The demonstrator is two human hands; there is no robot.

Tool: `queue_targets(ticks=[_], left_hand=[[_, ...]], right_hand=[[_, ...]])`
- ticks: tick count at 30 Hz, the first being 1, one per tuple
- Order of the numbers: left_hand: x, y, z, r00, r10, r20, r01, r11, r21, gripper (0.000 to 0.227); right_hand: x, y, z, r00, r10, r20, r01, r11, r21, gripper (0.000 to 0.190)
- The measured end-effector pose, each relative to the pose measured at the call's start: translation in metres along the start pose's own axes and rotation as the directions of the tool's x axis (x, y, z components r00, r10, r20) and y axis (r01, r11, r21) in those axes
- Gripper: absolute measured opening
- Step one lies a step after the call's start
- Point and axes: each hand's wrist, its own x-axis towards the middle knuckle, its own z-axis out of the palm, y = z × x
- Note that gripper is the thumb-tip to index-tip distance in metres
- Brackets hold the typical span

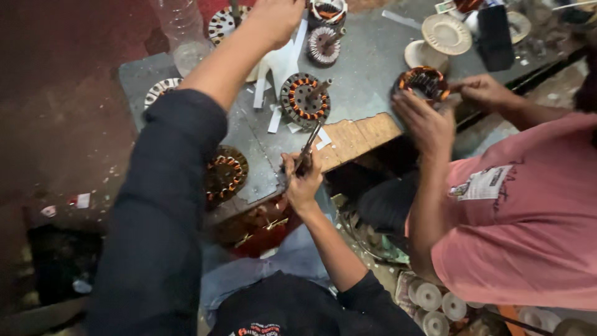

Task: The person cuts strips of white insulating material using scissors and places them into the slots of a circular motor stator. The person repeats this process, cutting and inserting the material into the stator's slots.

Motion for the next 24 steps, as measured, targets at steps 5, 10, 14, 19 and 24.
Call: queue_targets(ticks=[5, 10, 14, 19, 24], left_hand=[[0.035, 0.018, 0.041, 0.956, -0.169, 0.238, 0.149, 0.984, 0.096, 0.049], [0.055, 0.014, 0.070, 0.821, -0.291, 0.490, 0.294, 0.953, 0.074, 0.072], [0.059, 0.005, 0.085, 0.878, -0.282, 0.386, 0.304, 0.953, 0.006, 0.045], [0.067, 0.007, 0.062, 0.954, -0.077, 0.288, 0.068, 0.997, 0.042, 0.035], [0.062, 0.008, -0.022, 0.965, -0.028, 0.260, 0.076, 0.982, -0.174, 0.034]], right_hand=[[0.060, -0.005, -0.010, 0.994, -0.028, -0.104, 0.031, 0.999, 0.027, 0.055], [0.140, 0.003, -0.016, 0.974, 0.225, -0.039, -0.227, 0.938, -0.260, 0.071], [0.169, 0.013, -0.005, 0.990, 0.100, 0.099, -0.085, 0.986, -0.141, 0.072], [0.178, 0.025, -0.012, 0.964, 0.254, 0.084, -0.221, 0.932, -0.288, 0.068], [0.185, 0.030, -0.019, 0.965, 0.257, 0.053, -0.229, 0.922, -0.312, 0.068]])
